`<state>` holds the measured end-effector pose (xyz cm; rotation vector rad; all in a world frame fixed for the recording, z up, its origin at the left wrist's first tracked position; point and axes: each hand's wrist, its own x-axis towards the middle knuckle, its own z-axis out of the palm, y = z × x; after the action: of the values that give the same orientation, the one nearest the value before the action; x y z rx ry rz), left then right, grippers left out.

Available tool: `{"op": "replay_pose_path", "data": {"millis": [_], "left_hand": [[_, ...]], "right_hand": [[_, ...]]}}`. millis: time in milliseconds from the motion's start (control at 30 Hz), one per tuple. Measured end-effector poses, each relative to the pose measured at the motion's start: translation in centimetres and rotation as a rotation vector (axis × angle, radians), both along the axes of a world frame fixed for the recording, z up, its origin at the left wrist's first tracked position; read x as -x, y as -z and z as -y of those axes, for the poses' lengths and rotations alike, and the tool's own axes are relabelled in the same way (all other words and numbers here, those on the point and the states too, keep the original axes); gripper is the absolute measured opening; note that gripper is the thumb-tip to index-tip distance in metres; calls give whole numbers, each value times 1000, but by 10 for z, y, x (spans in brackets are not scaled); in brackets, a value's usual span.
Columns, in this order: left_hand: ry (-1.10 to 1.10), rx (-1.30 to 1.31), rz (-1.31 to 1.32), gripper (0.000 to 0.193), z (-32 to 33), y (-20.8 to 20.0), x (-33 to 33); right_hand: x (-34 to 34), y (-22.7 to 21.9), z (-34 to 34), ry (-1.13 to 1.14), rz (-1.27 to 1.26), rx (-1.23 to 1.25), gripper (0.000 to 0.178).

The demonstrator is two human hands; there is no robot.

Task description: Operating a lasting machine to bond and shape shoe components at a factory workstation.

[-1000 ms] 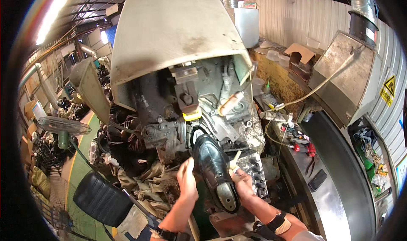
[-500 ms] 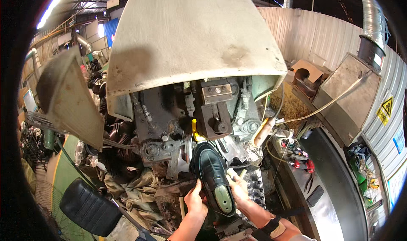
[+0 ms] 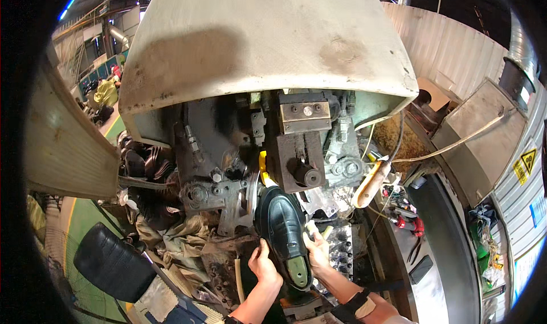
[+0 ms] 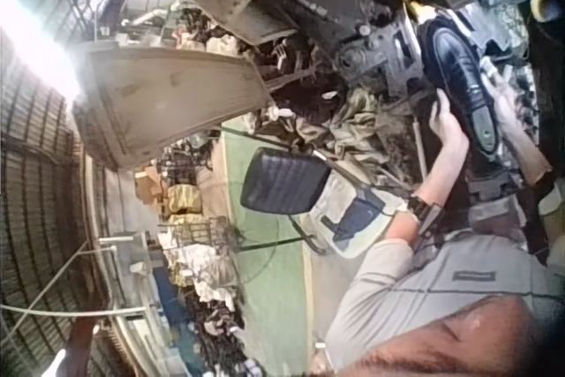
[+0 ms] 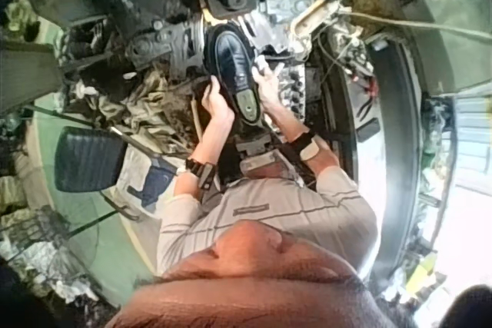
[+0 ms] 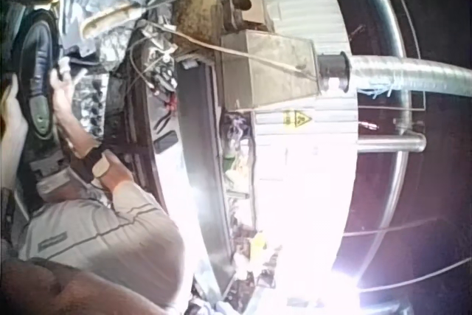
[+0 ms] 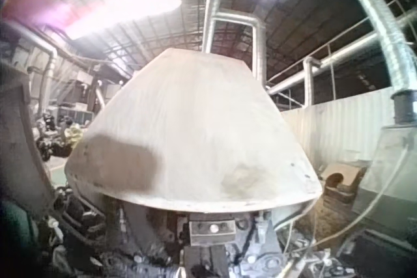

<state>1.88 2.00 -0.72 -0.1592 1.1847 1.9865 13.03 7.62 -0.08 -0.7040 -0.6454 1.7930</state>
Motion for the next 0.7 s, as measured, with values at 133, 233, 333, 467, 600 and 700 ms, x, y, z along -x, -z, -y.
{"op": "replay_pose_path", "data": {"millis": [133,233,333,467,600,700], "left_hand": [[-20,-34,1,25,-3,2,-2],[-32,-70,52,25,-6,-4,-3],[-50,-76,33,25,-7,6,-2],[-50,-97,10,24,-10,18,-2],[-49,-131,6,23,-12,28,-1],[-68,-132,4,23,-14,31,-3]], "right_hand": [[0,3,-2,8,23,-7,44],[1,4,-1,-30,-15,-14,44],[1,6,-1,-13,-18,-17,47],[-1,25,-9,-24,-31,-38,59],[3,25,-9,8,-26,-42,55],[2,25,-9,8,-15,-35,49]]}}
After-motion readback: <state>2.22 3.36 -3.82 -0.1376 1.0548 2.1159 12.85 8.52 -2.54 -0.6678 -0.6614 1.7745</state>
